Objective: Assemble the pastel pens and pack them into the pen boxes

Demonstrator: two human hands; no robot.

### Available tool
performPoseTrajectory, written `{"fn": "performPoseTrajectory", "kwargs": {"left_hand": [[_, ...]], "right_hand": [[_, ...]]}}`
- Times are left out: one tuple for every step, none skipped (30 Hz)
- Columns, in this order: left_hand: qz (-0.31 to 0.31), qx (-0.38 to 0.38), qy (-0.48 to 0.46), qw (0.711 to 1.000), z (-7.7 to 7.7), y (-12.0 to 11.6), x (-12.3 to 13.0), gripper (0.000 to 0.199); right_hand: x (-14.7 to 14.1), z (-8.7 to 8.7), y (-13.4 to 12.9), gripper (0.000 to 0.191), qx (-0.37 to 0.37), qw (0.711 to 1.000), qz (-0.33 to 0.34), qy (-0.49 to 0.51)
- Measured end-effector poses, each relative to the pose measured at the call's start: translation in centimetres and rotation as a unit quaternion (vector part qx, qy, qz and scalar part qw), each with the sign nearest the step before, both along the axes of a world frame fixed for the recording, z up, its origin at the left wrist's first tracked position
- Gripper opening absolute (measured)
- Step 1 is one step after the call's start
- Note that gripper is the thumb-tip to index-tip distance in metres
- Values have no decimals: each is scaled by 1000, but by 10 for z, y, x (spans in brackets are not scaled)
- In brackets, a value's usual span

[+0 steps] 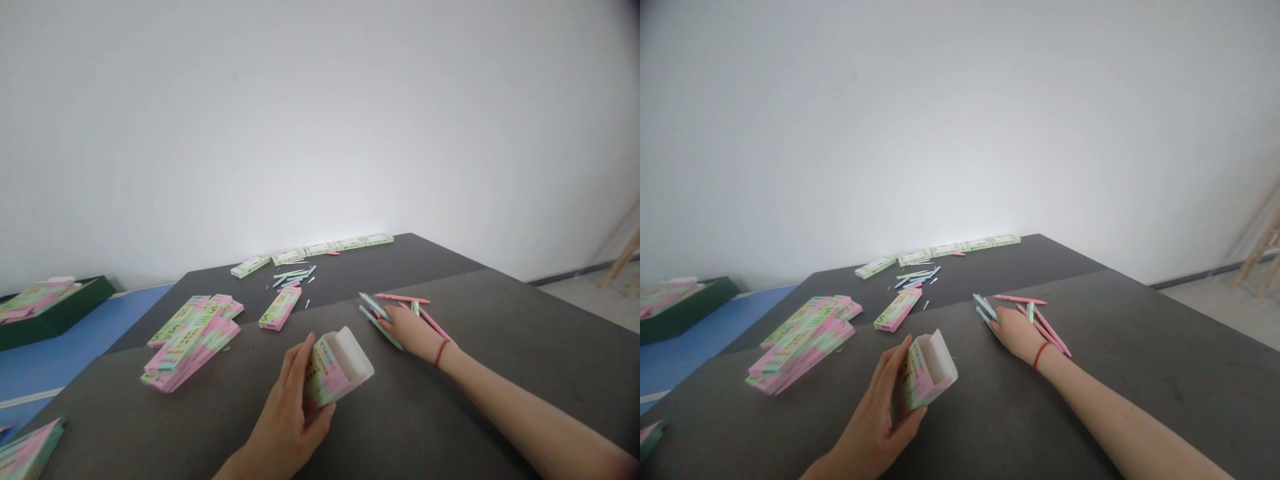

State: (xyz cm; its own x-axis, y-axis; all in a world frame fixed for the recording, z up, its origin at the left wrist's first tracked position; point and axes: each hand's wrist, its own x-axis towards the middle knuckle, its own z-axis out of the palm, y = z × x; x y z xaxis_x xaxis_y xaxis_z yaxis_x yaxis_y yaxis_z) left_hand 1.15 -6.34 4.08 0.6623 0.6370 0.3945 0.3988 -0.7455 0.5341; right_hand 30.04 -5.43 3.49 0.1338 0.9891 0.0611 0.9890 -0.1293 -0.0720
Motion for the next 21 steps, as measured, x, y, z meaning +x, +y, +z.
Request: {"fn": "performPoseTrajectory", "kwargs": {"left_hand": [[-18, 16, -17, 1000, -1, -1, -1, 79], [-37, 34, -33, 998, -4, -1, -3, 79], [-56, 52, -48, 996, -6, -1, -4, 79], [-74, 71, -62, 993, -10, 0, -6, 78], [-94, 89, -73, 989, -13, 1, -8, 78], [-111, 108, -81, 985, -17, 2, -10, 79], [-126, 126, -86, 980, -20, 3, -12, 80], [-138, 141, -88, 976, -22, 5, -13, 81], [-147, 154, -90, 973, -23, 6, -15, 83], [-152, 159, -93, 971, -24, 7, -17, 84], [-148, 155, -100, 972, -23, 8, -18, 84], [-131, 140, -113, 975, -21, 9, -20, 82], [-103, 117, -132, 979, -18, 11, -21, 79], [-68, 86, -156, 982, -16, 13, -21, 75], [-32, 52, -183, 981, -13, 16, -21, 70], [-3, 18, -210, 977, -12, 19, -21, 65], [17, -10, -234, 972, -11, 22, -20, 62], [28, -34, -250, 967, -11, 24, -19, 61], [33, -54, -258, 964, -12, 27, -18, 60], [37, -68, -258, 963, -14, 29, -16, 60], [41, -76, -251, 964, -16, 29, -14, 61]], "right_hand": [[-4, 0, 3, 24, -9, 1000, -17, 2], [-9, -1, 6, 24, -14, 999, -33, 5], [-15, -2, 8, 24, -17, 999, -43, 2], [-22, -2, 10, 25, -21, 998, -53, 0], [-27, -2, 11, 25, -23, 998, -62, -1], [-32, -3, 12, 24, -26, 997, -72, -1], [-37, -3, 13, 23, -28, 996, -81, 0], [-40, -3, 13, 22, -30, 995, -90, 3], [-43, -3, 13, 23, -29, 995, -99, 8], [-45, -2, 12, 23, -26, 994, -105, 15], [-46, -2, 12, 22, -21, 994, -108, 25], [-47, -1, 11, 20, -11, 993, -108, 38], [-47, 0, 10, 19, 1, 993, -105, 52], [-46, 2, 9, 20, 16, 992, -100, 70], [-45, 3, 8, 21, 33, 991, -93, 90], [-43, 5, 8, 23, 52, 988, -87, 113], [-42, 7, 7, 23, 70, 985, -80, 139], [-40, 9, 7, 22, 87, 979, -73, 169], [-39, 11, 6, 20, 102, 972, -64, 203], [-38, 13, 6, 16, 115, 962, -51, 241], [-38, 17, 5, 13, 125, 950, -33, 283]]}}
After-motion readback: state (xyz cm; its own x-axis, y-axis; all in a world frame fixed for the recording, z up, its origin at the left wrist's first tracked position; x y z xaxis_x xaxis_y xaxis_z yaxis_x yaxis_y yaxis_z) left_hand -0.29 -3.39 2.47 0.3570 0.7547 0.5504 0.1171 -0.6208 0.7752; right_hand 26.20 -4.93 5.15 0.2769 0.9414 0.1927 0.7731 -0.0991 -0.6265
